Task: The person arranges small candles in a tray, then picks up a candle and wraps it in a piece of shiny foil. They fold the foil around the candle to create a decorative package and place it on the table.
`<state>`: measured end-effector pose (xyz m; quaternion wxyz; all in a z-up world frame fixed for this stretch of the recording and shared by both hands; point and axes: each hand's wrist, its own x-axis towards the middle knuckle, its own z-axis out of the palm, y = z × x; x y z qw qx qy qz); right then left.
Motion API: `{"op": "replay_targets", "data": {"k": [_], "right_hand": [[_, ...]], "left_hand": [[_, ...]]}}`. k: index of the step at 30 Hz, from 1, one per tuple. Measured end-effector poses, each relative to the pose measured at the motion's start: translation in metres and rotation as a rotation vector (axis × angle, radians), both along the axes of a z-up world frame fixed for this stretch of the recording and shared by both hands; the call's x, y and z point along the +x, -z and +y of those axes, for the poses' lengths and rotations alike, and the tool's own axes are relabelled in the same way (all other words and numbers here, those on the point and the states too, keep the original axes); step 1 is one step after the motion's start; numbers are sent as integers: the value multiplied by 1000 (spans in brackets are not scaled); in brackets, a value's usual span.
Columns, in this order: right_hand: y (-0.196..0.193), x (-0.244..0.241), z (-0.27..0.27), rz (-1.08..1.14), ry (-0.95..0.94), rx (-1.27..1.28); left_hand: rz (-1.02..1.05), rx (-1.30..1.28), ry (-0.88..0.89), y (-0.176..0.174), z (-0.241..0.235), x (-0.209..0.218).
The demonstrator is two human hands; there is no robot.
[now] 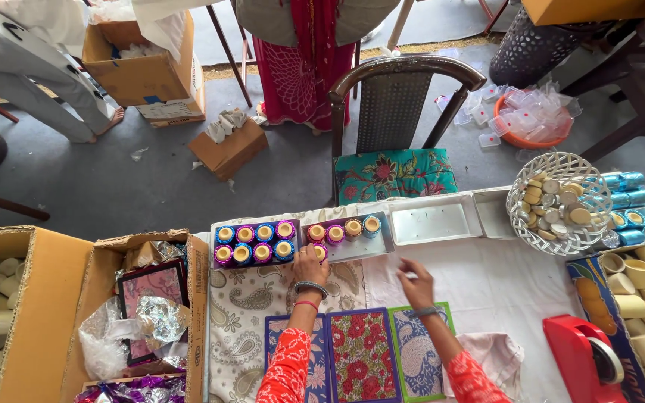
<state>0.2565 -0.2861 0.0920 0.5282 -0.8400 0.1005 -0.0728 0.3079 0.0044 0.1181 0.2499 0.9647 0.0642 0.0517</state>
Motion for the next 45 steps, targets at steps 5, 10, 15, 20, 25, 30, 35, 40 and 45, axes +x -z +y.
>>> {"op": "replay_targets", "data": {"k": [5, 10, 15, 20, 25, 30, 35, 40, 45], "right_hand": [[-88, 74, 94, -216, -447, -374], [-76, 139, 158, -391, -778, -713], [-84, 158, 178, -127, -1021, -949], [-59, 161, 169, -164, -1023, -924], [-53, 166, 169, -207, -1062, -889], [-80, 162, 170, -101, -1052, -787], [-70, 162, 159, -156, -967, -718], [-48, 166, 162, -235, -941, -702], [-55, 158, 167, -405, -894, -535]], "left_hand": [[-97, -40, -32, 9, 0, -4], [-124, -30, -39, 15, 0, -5], [-81, -19, 27, -7, -1, -10], [-89, 7, 71, -4, -4, -9], [-91, 128, 113, 28, -12, -2], [-141, 131, 121, 34, -17, -1], [-58, -49, 38, 3, -10, -10], [-35, -103, 18, -6, -8, -13], [-50, -82, 32, 5, -7, -15]]}}
